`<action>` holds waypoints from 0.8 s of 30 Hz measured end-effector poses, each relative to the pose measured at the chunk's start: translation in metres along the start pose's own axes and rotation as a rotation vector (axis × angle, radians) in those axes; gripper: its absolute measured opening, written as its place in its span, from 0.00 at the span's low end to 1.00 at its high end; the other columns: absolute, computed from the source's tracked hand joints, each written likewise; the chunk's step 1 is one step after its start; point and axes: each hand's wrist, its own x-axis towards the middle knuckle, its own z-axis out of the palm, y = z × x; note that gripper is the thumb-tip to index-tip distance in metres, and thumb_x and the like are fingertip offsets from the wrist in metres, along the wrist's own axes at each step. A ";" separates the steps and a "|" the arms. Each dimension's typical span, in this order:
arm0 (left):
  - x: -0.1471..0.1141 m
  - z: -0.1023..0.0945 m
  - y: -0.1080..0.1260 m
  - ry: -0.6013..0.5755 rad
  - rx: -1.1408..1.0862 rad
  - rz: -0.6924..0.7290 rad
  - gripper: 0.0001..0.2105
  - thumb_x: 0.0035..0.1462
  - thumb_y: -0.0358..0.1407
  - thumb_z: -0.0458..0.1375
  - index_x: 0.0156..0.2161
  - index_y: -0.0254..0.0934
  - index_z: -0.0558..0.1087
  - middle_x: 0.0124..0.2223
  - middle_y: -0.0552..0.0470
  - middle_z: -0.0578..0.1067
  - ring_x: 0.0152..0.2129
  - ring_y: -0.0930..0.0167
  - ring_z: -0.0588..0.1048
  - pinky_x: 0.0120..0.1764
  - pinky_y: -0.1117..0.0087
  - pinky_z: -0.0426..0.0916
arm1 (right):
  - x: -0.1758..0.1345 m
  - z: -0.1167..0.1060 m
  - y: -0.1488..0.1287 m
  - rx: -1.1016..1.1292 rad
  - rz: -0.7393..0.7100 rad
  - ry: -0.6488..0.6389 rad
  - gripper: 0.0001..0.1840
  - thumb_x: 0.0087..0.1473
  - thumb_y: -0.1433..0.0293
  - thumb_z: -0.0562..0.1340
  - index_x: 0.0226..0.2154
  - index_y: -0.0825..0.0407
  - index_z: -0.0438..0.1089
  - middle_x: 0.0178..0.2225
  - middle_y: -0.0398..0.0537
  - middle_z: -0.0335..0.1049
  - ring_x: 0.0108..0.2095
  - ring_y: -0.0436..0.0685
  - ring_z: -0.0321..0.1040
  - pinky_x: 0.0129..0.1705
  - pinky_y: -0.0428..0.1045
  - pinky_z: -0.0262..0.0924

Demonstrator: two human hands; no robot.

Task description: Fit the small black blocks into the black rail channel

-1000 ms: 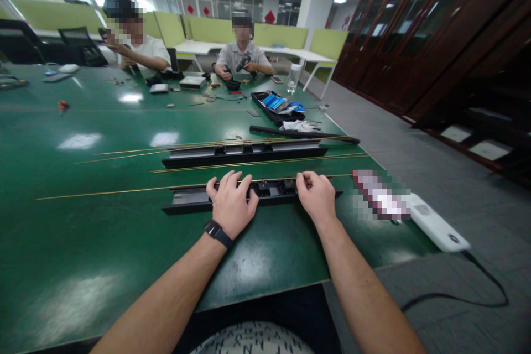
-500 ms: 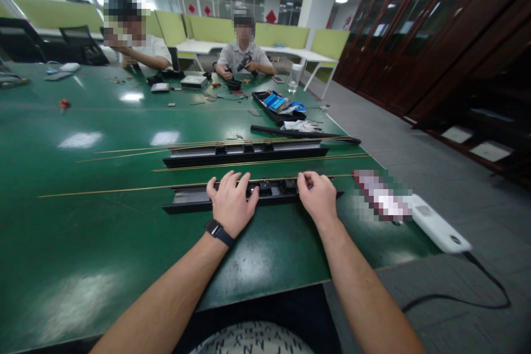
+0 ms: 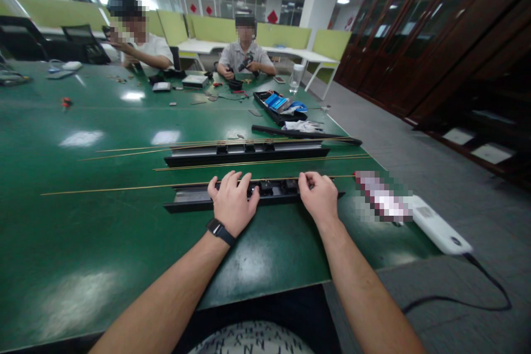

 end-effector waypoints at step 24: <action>0.003 -0.006 -0.013 -0.028 0.050 0.041 0.22 0.65 0.47 0.60 0.59 0.41 0.76 0.60 0.38 0.78 0.63 0.52 0.71 0.70 0.44 0.53 | 0.000 0.000 0.001 0.010 0.004 -0.010 0.17 0.65 0.57 0.59 0.33 0.49 0.78 0.28 0.47 0.77 0.33 0.58 0.67 0.41 0.52 0.57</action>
